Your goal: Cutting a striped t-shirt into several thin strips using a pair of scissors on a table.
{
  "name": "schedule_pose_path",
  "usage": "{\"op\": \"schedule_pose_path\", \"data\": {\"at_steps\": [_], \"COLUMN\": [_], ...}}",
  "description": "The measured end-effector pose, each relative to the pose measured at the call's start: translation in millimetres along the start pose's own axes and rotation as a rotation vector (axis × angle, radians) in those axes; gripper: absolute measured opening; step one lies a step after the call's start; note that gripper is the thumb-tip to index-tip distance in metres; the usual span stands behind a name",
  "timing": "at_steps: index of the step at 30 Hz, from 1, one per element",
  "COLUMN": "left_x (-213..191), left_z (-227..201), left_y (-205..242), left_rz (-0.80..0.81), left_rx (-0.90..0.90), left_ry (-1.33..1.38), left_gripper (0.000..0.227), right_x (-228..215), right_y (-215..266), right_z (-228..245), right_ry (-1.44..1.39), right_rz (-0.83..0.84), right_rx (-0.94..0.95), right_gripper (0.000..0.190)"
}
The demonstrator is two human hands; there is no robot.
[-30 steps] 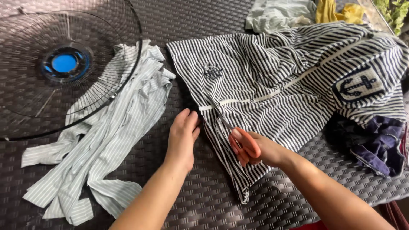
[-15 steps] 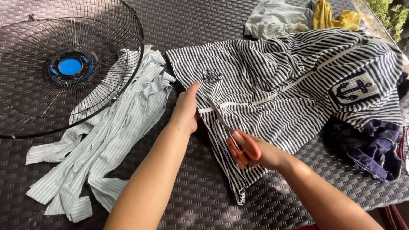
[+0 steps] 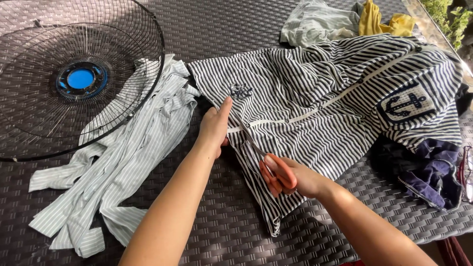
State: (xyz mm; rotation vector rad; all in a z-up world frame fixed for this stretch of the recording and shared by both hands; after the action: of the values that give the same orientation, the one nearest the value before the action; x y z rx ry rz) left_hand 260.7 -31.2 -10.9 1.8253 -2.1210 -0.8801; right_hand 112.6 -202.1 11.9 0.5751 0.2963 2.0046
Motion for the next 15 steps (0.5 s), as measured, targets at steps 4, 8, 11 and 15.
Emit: {"op": "schedule_pose_path", "data": {"at_steps": [4,8,11,15], "left_x": [-15,-16,-10,-5], "left_z": [4,25,29,10], "left_y": [10,1,5,29], "left_rz": [-0.079,0.01,0.013,0.025], "left_rx": [0.094,0.124,0.131,0.266], "left_ry": [-0.032,0.265,0.304,0.458], "left_gripper": [0.068,0.025,0.016,0.022], "right_x": [-2,2,3,-2], "right_y": [3,1,2,0], "right_z": [2,7,9,1], "right_ry": [-0.021,0.013,0.032,-0.211], "right_rz": [-0.081,-0.071,-0.061,0.142], "right_rx": [0.074,0.09,0.106,0.024], "right_gripper": [0.053,0.051,0.054,0.069]}}
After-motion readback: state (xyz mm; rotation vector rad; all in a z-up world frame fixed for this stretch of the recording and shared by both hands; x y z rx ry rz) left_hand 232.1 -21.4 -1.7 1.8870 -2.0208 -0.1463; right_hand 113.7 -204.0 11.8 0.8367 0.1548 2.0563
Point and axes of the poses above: each hand's wrist, its own y-axis away from the middle knuckle, its own x-axis out of the palm, z = x × y, the point moved 5 cm from there along -y, towards the middle knuckle, and after that the axes turned 8 degrees about -y, right-handed, at the moved point
